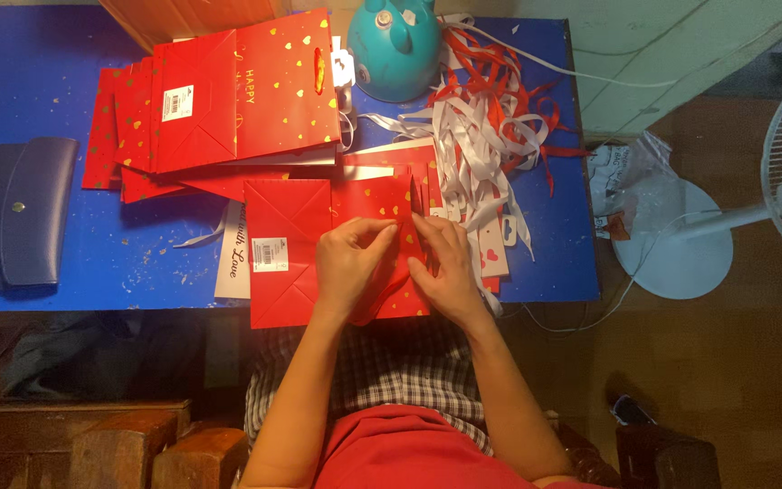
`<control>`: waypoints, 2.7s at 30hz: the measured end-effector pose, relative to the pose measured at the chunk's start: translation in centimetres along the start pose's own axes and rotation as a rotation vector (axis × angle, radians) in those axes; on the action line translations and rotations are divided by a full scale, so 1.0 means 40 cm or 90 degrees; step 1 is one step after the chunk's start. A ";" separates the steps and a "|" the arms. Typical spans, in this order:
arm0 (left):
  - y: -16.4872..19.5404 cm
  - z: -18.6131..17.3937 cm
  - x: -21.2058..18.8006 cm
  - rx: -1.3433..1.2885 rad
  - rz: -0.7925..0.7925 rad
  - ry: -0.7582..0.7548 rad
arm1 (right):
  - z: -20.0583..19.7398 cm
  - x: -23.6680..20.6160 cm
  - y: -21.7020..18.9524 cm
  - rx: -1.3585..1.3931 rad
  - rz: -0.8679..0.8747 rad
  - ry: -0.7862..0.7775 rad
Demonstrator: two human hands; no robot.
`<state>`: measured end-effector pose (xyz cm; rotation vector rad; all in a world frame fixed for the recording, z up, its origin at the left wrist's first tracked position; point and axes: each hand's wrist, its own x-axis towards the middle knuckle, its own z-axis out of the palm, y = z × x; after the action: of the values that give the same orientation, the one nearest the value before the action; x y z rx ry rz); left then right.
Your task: The person sits at a blue table and attaches ribbon handles to red Valentine's gift bags. They thread ribbon through the punched holes of each bag, tie the ends, and set finished bags on a growing stack while taking new bags one at a time.
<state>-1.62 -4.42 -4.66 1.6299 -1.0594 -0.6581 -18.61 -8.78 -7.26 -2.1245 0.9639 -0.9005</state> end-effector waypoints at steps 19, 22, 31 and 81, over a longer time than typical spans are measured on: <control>0.013 0.016 -0.004 0.142 -0.014 0.010 | -0.008 0.099 0.045 0.044 -0.002 0.014; 0.015 0.012 0.004 0.143 -0.022 -0.016 | 0.005 0.103 0.046 0.043 0.013 0.043; 0.012 0.036 0.014 0.155 -0.011 0.023 | 0.018 0.068 0.025 0.048 -0.015 0.113; -0.022 0.002 0.025 0.077 -0.068 -0.088 | 0.021 0.069 0.043 0.167 0.019 0.245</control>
<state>-0.96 -5.27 -5.45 1.7760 -1.1359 -0.8003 -17.23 -11.69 -8.14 -1.7462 0.9938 -1.3730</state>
